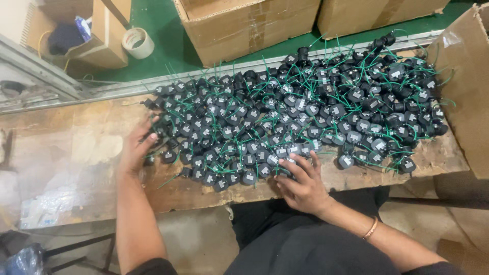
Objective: The person picks up black plug components with green wires from a pile on the workbench, twists and arranges the wires on each plug by hand, and places the plugs back on the bench, working through them one at a time.
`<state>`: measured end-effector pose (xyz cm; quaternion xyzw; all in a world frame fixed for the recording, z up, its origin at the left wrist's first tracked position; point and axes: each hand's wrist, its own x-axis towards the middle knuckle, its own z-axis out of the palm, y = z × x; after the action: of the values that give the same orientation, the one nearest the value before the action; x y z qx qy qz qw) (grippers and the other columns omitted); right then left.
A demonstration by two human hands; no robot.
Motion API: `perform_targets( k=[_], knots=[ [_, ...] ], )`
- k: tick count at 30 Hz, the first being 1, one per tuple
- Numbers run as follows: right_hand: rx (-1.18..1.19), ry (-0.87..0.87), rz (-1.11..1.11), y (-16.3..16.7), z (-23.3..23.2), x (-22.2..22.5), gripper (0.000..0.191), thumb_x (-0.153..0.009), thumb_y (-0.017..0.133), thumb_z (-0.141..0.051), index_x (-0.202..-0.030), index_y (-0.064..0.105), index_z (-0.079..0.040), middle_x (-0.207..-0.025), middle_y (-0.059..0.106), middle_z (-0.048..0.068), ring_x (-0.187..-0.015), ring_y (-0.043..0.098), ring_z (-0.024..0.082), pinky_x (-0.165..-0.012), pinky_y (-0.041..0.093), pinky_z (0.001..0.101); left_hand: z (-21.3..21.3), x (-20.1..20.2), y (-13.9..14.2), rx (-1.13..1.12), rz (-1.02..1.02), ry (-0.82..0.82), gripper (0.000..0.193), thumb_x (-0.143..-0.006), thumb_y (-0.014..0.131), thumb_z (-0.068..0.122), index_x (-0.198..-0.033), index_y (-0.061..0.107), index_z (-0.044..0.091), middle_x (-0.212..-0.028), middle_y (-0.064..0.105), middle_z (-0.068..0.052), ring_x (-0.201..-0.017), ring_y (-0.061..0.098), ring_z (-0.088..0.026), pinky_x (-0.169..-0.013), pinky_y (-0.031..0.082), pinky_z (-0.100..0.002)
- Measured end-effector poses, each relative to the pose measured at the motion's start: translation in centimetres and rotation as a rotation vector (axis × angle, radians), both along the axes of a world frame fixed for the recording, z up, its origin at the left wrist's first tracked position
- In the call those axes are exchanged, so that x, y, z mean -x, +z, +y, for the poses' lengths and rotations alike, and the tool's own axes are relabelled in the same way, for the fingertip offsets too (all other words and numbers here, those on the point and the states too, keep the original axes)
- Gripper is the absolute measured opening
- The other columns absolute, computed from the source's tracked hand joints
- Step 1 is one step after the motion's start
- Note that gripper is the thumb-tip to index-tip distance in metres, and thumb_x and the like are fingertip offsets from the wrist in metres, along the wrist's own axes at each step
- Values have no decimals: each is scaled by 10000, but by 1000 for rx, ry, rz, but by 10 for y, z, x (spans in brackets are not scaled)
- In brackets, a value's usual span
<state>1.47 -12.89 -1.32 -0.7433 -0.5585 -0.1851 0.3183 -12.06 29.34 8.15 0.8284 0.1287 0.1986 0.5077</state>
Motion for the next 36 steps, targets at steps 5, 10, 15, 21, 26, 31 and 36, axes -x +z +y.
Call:
perform_targets(
  k=[5, 10, 15, 21, 26, 31, 36],
  knots=[
    [-25, -9, -2, 1, 0, 0, 235, -795, 791, -190, -1024, 748, -169, -1430, 539, 87, -1403, 424, 344, -1224, 170, 624, -42, 23, -12, -39, -44, 86, 570, -937, 629, 300, -1423, 577, 8, -1639, 409, -206, -1538, 359, -321, -1228, 256, -406],
    [-27, -9, 12, 1, 1, -1, 246, -779, 794, -192, -1019, 748, -161, -1429, 533, 87, -1396, 416, 353, -1224, 155, 626, -70, 38, -23, -214, -54, 202, 585, -1005, 573, 396, -1426, 589, -10, -1565, 489, -235, -1500, 418, -337, -1224, 286, -418],
    [-92, 11, 38, -1, -1, -2, 240, -778, 806, -195, -1010, 752, -165, -1420, 551, 86, -1383, 430, 358, -1231, 157, 612, -103, 32, -36, -90, -250, 379, 701, -1059, 490, 539, -1465, 536, -31, -1482, 584, -194, -1398, 529, -292, -1187, 368, -399],
    [-238, 70, 80, -5, -3, -3, 230, -760, 831, -161, -976, 754, -175, -1378, 579, 84, -1377, 450, 347, -1244, 154, 604, -129, 15, -46, -44, -490, 565, 713, -1098, 496, 546, -1393, 573, -98, -1435, 584, -181, -1351, 540, -267, -1181, 388, -391],
    [-466, 165, 229, -7, -18, -14, 228, -762, 786, -42, -959, 725, -140, -1344, 595, 111, -1386, 469, 357, -1254, 211, 605, -129, 25, -40, 242, -700, 704, 551, -1044, 560, 456, -1282, 596, -39, -1401, 598, -116, -1274, 586, -204, -1035, 498, -372],
    [-536, 128, 370, -14, -49, -30, 175, -852, 731, -27, -1014, 685, -71, -1112, 692, 108, -1075, 673, 282, -969, 532, 426, -149, 21, -17, -40, -564, 824, 225, -1085, 687, 180, -1167, 678, -29, -1188, 691, -122, -1116, 625, -203, -1024, 493, -356],
    [-529, 179, 600, -20, -53, -27, 136, -906, 693, -49, -1042, 694, -38, -922, 726, 90, -818, 693, 215, -741, 541, 304, -163, -69, 12, -550, -235, 325, 287, -874, 738, 13, -1145, 754, 108, -1168, 724, -106, -1113, 680, -300, -968, 540, -408]
  ],
)
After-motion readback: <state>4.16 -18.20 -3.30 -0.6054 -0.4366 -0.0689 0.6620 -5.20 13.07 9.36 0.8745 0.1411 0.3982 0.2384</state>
